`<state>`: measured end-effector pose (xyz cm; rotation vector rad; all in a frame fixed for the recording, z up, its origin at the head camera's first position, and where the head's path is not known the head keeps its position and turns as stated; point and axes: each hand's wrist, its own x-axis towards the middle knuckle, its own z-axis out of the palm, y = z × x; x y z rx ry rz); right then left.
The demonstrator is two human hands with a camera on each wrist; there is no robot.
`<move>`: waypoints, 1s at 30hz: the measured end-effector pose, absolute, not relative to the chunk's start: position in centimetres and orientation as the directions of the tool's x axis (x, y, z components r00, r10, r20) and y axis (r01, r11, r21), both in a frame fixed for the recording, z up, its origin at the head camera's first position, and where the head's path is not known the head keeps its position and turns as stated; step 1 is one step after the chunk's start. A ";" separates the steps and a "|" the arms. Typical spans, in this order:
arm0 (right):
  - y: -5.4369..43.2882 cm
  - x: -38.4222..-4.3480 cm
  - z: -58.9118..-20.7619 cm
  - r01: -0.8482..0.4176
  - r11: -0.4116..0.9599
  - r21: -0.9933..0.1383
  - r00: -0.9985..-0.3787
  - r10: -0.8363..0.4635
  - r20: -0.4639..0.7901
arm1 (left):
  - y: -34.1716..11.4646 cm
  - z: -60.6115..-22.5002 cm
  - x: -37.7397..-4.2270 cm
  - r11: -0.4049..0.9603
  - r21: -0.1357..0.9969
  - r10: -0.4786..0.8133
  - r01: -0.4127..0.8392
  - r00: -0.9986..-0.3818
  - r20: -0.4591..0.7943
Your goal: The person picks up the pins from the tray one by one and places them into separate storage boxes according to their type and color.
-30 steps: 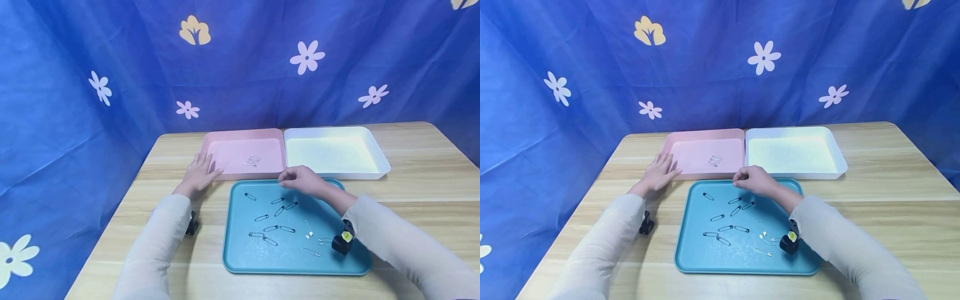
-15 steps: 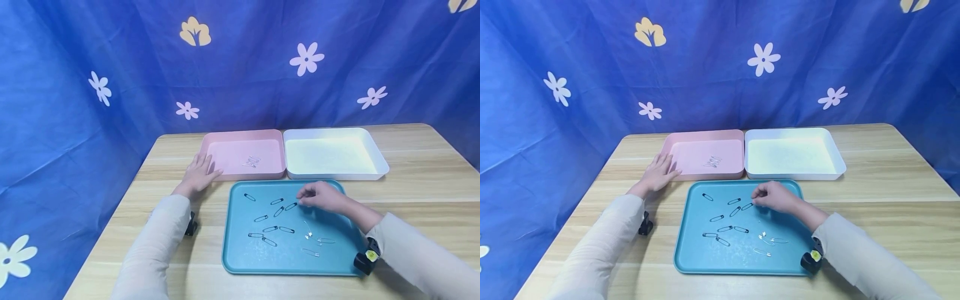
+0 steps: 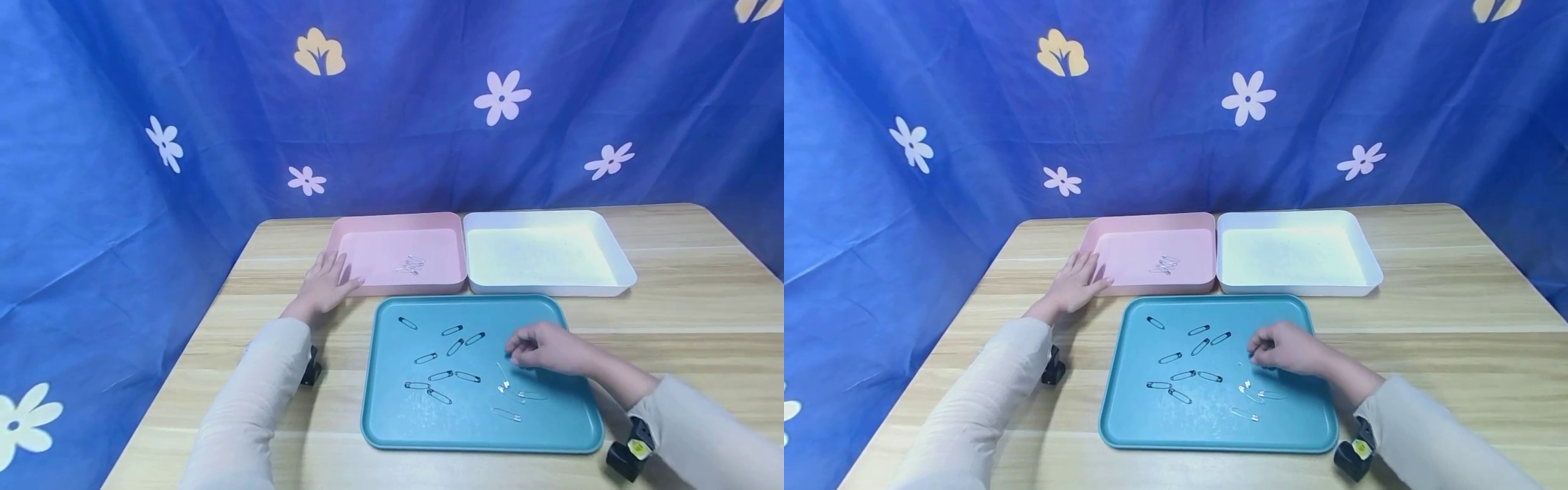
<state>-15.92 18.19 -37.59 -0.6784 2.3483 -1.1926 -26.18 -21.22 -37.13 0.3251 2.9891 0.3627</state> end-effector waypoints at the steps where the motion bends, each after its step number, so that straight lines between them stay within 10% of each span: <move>1: 18.3 -15.7 -37.6 -0.234 0.510 -0.828 -0.787 -0.599 -0.146 | -21.2 -37.1 -26.2 0.948 0.251 0.225 0.198 -0.971 -0.085; 30: 18.8 -12.5 -38.5 -0.356 0.664 -0.657 -0.824 -0.555 -0.114 | -21.5 -37.6 -26.5 0.950 0.235 0.229 0.205 -0.970 -0.080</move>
